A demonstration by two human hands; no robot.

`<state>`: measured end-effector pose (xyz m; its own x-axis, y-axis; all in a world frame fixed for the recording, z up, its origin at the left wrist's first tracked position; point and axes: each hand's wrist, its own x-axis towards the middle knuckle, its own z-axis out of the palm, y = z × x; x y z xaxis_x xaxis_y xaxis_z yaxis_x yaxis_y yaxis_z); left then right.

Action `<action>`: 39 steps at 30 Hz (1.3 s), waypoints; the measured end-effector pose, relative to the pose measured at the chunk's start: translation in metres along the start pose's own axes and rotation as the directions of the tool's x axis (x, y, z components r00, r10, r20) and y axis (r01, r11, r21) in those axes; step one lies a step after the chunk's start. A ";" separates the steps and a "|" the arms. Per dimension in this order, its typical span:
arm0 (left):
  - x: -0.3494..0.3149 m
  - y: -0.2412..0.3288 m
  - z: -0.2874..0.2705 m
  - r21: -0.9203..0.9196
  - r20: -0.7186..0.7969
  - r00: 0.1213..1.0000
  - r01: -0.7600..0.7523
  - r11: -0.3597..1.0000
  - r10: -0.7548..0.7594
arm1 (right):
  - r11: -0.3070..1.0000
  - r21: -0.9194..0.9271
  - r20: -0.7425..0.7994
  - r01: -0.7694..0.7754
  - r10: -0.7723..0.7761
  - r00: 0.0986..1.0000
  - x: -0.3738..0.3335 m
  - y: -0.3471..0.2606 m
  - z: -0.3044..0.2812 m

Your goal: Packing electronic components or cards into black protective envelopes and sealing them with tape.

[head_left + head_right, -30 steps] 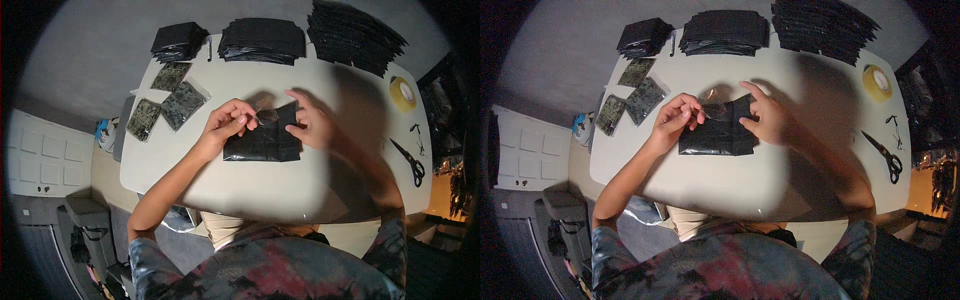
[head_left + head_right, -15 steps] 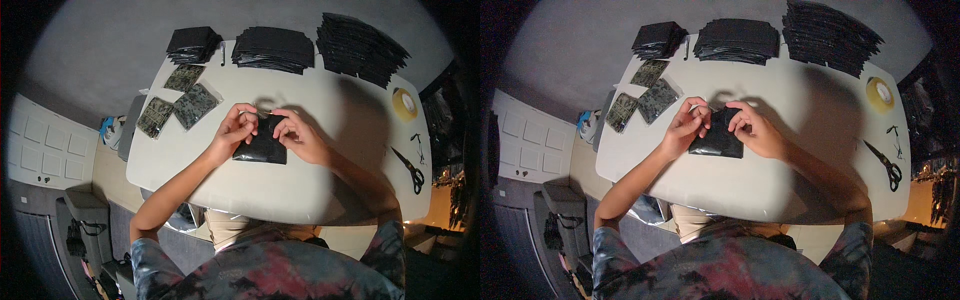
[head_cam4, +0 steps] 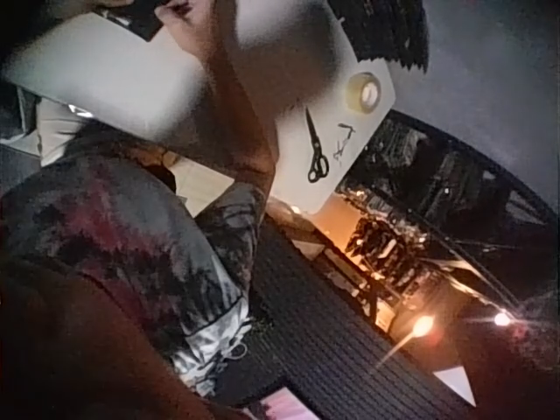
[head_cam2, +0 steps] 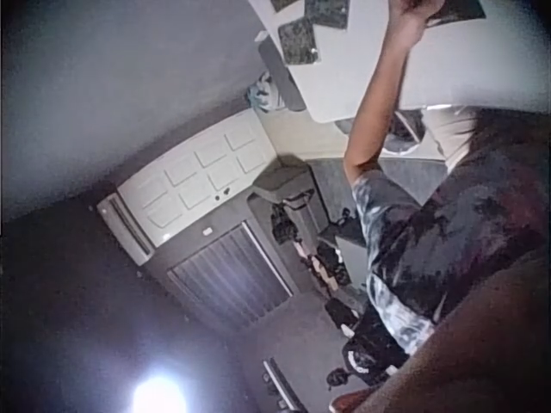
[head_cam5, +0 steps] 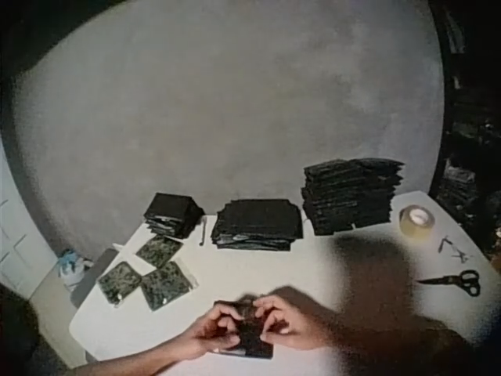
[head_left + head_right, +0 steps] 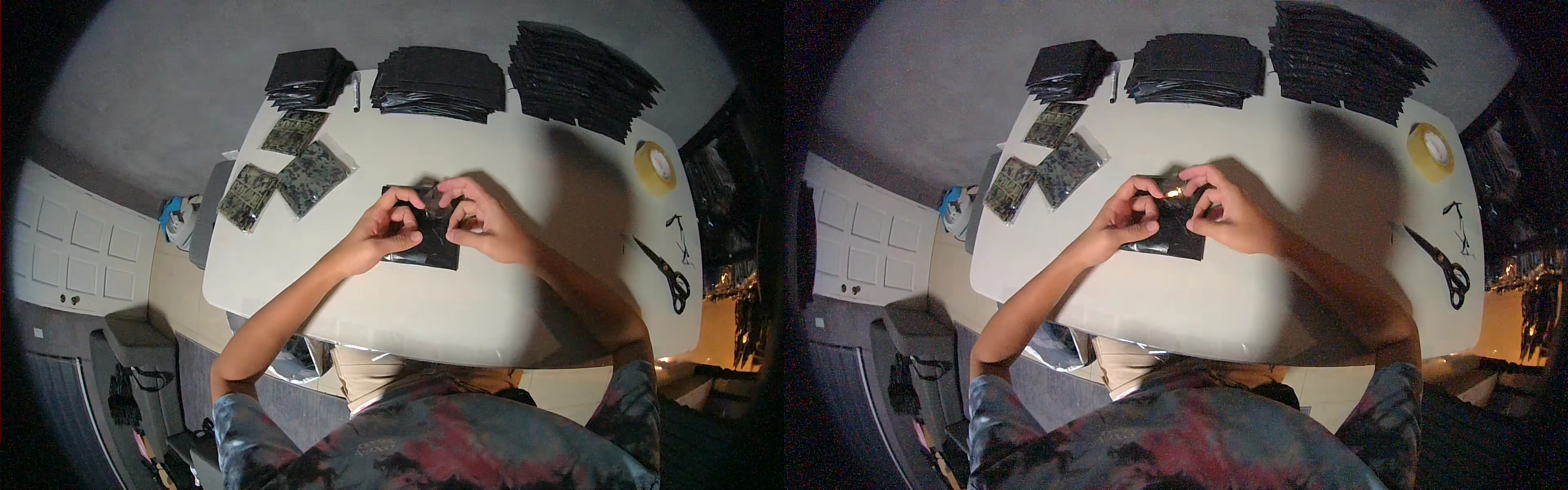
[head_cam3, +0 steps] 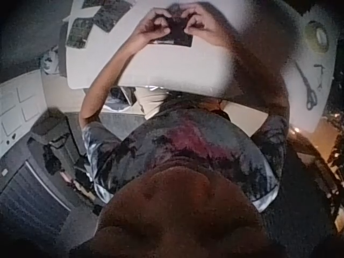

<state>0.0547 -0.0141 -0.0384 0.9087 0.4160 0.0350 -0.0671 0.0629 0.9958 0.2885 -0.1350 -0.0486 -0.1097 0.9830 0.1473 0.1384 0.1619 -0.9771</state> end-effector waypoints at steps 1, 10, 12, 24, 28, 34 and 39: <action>0.000 0.000 0.001 0.044 -0.013 1.000 0.002 0.999 -0.002 | 1.000 0.002 0.001 0.001 -0.001 1.000 0.001 0.002 0.000; 0.009 -0.008 0.013 0.317 -0.130 0.988 -0.035 0.948 0.080 | 0.994 0.076 -0.078 -0.084 0.090 0.993 0.007 0.011 0.008; 0.009 -0.009 0.016 0.367 -0.151 0.984 -0.031 0.930 0.093 | 0.994 0.012 -0.104 -0.112 0.113 0.988 0.007 0.008 0.010; 0.007 0.012 0.032 0.489 -0.341 0.937 0.104 0.866 0.080 | 0.606 -0.739 -0.107 0.294 -0.537 0.837 -0.001 -0.078 -0.002; 0.014 0.019 0.031 0.689 -0.193 0.980 0.106 0.717 0.040 | 0.575 -0.773 -0.034 0.267 -0.458 0.888 -0.006 -0.103 -0.015; 0.011 0.028 0.028 0.895 -0.095 0.994 0.063 0.442 0.050 | 0.733 -0.666 -0.065 0.140 -0.245 0.967 -0.007 -0.090 -0.010; 0.008 0.028 0.021 0.965 0.035 0.991 -0.068 0.255 0.132 | 0.981 -0.146 -0.123 -0.128 0.110 0.986 0.004 -0.055 0.002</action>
<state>0.0686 -0.0276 -0.0084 0.9056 0.3890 0.1689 0.3188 -0.8871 0.3336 0.2783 -0.1398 0.0051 0.0283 0.9980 0.0566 0.2935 0.0458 -0.9549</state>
